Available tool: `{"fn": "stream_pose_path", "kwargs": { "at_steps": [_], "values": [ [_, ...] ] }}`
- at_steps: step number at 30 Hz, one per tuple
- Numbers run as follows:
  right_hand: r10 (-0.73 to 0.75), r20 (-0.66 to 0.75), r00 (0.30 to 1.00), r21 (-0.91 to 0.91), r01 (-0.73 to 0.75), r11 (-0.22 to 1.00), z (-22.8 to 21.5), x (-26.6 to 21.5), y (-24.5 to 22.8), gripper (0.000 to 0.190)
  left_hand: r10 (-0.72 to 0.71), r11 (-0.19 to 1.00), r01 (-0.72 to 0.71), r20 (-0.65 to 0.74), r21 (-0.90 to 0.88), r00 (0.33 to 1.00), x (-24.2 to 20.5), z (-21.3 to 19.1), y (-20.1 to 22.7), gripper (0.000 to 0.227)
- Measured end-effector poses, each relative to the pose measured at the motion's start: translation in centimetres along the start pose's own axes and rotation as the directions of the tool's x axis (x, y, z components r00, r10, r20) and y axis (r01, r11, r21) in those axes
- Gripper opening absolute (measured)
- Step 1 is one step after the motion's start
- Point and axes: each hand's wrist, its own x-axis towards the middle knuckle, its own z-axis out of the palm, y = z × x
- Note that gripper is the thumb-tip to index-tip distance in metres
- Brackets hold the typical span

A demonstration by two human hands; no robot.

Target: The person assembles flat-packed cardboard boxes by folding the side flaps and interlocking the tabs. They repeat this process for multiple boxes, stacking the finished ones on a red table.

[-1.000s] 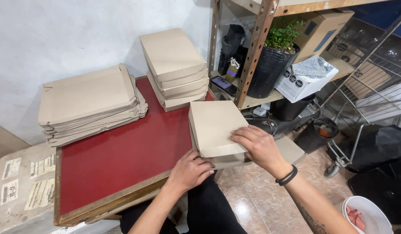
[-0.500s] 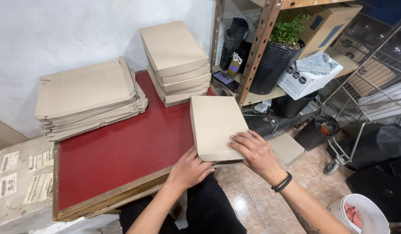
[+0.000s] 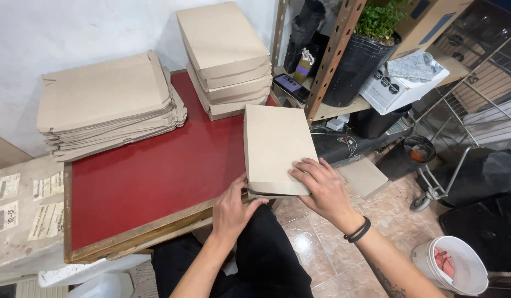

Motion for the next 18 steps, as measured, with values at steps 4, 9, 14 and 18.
{"fn": "stream_pose_path", "kwargs": {
  "at_steps": [4,9,14,18],
  "values": [
    [-0.001,0.021,1.000,-0.011,0.002,1.000,0.7,0.0,-0.4,0.052,-0.083,0.996,0.084,0.041,-0.018,0.996,0.8,-0.8,0.3,0.088],
    [-0.010,0.026,1.000,-0.039,0.011,0.999,1.8,-0.5,-0.5,0.053,-0.070,0.994,0.077,0.086,-0.073,0.994,2.2,-2.5,1.4,0.091],
    [-0.040,0.024,0.999,-0.056,0.041,0.998,2.1,-1.2,0.1,0.054,-0.017,0.997,0.025,0.094,-0.078,0.995,2.5,-2.5,1.5,0.098],
    [-0.042,0.001,0.999,-0.064,0.042,0.997,2.0,-1.4,0.4,0.056,0.045,0.999,-0.042,0.104,-0.034,0.994,2.8,-2.6,1.5,0.083]
  ]
}}
